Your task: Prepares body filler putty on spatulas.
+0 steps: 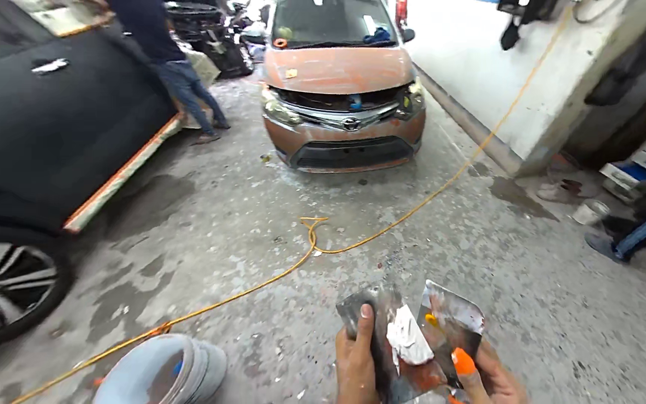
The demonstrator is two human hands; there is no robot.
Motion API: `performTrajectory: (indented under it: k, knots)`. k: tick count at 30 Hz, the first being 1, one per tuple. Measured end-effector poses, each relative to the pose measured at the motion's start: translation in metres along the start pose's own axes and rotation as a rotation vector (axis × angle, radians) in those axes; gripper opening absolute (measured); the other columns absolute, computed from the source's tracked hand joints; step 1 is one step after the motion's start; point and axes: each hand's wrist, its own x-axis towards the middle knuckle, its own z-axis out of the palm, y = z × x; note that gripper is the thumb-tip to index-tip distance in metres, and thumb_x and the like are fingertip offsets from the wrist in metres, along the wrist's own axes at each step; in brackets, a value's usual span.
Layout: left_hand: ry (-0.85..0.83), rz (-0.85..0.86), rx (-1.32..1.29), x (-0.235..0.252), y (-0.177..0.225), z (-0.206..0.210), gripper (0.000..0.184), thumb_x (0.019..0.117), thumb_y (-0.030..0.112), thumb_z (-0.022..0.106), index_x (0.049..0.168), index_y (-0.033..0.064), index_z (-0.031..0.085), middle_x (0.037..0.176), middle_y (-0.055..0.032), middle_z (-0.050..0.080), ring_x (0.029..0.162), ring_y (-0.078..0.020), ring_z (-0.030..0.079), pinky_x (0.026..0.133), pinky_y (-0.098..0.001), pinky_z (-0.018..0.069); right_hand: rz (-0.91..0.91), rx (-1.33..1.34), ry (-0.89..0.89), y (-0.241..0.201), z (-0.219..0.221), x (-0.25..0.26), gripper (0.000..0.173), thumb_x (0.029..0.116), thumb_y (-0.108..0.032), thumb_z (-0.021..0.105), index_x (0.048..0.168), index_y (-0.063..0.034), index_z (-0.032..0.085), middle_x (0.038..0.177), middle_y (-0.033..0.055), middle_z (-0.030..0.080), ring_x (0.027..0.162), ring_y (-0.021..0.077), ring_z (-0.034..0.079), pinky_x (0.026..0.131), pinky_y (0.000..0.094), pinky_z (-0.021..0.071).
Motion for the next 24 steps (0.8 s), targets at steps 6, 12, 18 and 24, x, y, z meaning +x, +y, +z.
performTrajectory:
  k: [6, 12, 18, 24]
  knots:
    - [0.126, 0.169, -0.152, 0.09, 0.066, -0.072, 0.03, 0.1039, 0.031, 0.053, 0.101, 0.0018, 0.061, 0.069, -0.003, 0.067, 0.054, -0.0081, 0.065, 0.051, -0.0248, 0.058, -0.024, -0.315, -0.625, 0.007, 0.091, 0.057, 0.025, 0.0998, -0.016, 0.064, 0.102, 0.0059, 0.074, 0.102, 0.0127, 0.069, 0.098, 0.0092, 0.065, 0.088, 0.0267, 0.0554]
    - [0.304, 0.207, -0.327, 0.148, 0.127, -0.139, 0.042, 0.1097, 0.036, 0.034, 0.12, 0.001, 0.054, 0.089, -0.0069, 0.069, 0.075, -0.0117, 0.07, 0.069, -0.0288, 0.0618, 0.346, -0.043, -0.453, 0.039, 0.169, 0.106, 0.019, 0.1024, -0.004, 0.046, 0.112, -0.0033, 0.062, 0.093, -0.0006, 0.075, 0.084, 0.0115, 0.074, 0.078, 0.0365, 0.0639]
    - [0.482, 0.266, -0.394, 0.181, 0.155, -0.173, 0.037, 0.1076, 0.028, 0.04, 0.13, 0.0002, 0.048, 0.1, -0.0077, 0.069, 0.087, -0.0126, 0.072, 0.079, -0.0323, 0.0628, 0.42, 0.142, -0.567, 0.023, 0.28, 0.132, 0.017, 0.1036, -0.003, 0.045, 0.113, -0.0069, 0.059, 0.095, 0.0017, 0.076, 0.084, 0.0155, 0.075, 0.076, 0.0385, 0.0651]
    - [0.72, 0.459, -0.401, 0.226, 0.175, -0.189, 0.036, 0.1082, 0.027, 0.041, 0.133, 0.0007, 0.042, 0.104, 0.0006, 0.069, 0.093, -0.0047, 0.07, 0.087, -0.0269, 0.0609, 0.405, 0.036, -0.825, 0.057, 0.371, 0.166, 0.017, 0.1027, -0.003, 0.047, 0.115, -0.0026, 0.058, 0.094, 0.001, 0.074, 0.084, 0.0132, 0.074, 0.077, 0.0379, 0.0641]
